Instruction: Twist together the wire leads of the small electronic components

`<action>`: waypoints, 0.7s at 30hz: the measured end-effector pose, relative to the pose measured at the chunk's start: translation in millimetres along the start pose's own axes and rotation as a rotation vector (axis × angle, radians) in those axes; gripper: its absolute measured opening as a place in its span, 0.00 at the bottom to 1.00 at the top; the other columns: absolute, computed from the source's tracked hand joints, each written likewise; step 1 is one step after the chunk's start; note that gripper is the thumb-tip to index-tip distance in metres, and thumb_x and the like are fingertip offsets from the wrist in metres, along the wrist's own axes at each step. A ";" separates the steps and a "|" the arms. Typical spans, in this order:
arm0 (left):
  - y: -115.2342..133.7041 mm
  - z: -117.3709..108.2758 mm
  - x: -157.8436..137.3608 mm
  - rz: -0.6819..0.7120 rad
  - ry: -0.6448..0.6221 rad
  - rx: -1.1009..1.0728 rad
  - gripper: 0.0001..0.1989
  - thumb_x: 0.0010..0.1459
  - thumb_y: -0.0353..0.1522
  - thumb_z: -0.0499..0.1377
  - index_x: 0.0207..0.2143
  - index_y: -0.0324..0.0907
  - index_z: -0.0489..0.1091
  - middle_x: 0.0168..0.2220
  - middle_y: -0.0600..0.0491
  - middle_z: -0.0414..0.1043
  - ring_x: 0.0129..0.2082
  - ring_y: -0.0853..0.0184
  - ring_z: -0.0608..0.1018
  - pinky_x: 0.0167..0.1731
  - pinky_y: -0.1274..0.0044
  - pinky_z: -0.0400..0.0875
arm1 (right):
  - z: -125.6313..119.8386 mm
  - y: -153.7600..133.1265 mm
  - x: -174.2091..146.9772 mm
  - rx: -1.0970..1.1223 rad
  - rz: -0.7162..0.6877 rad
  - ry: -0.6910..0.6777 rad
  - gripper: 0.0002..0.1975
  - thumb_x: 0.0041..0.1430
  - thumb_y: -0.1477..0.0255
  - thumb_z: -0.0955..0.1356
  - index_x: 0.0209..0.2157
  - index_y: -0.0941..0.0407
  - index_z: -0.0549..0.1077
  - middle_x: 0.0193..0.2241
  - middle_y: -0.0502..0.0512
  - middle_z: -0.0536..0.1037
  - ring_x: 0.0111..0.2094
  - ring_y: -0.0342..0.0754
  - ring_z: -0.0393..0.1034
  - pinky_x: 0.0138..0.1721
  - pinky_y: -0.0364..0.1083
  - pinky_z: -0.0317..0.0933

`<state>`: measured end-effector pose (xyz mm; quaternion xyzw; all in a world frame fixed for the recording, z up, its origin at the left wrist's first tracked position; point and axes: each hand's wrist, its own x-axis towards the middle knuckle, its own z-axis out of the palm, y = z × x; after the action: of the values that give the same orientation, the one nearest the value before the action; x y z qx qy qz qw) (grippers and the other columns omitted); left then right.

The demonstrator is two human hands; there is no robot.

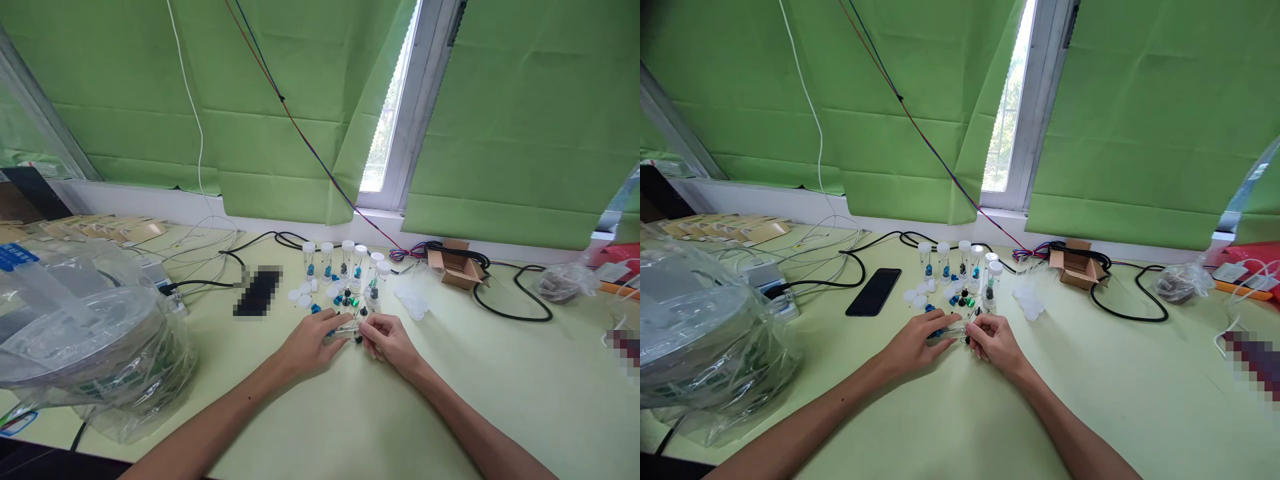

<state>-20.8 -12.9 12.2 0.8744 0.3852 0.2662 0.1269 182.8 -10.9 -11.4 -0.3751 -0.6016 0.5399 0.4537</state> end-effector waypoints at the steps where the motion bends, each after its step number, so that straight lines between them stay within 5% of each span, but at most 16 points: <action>1: -0.2 -0.1 -0.2 0.001 -0.001 0.004 0.17 0.61 0.34 0.54 0.53 0.46 0.68 0.36 0.50 0.70 0.33 0.65 0.73 0.35 0.75 0.67 | -0.2 -0.2 0.0 0.006 0.005 -0.006 0.18 0.58 0.60 0.68 0.21 0.57 0.67 0.15 0.47 0.69 0.13 0.38 0.58 0.12 0.38 0.48; 21: 0.5 -1.3 -1.0 0.051 -0.005 0.031 0.17 0.60 0.32 0.55 0.52 0.46 0.68 0.35 0.50 0.70 0.32 0.65 0.74 0.32 0.76 0.68 | -0.5 -0.8 -0.2 0.046 0.104 -0.046 0.20 0.54 0.57 0.70 0.21 0.57 0.65 0.11 0.44 0.66 0.10 0.36 0.54 0.11 0.37 0.43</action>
<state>-21.7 -14.0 13.1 0.8865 0.3666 0.2610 0.1078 183.4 -11.1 -10.6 -0.3827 -0.5789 0.5849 0.4198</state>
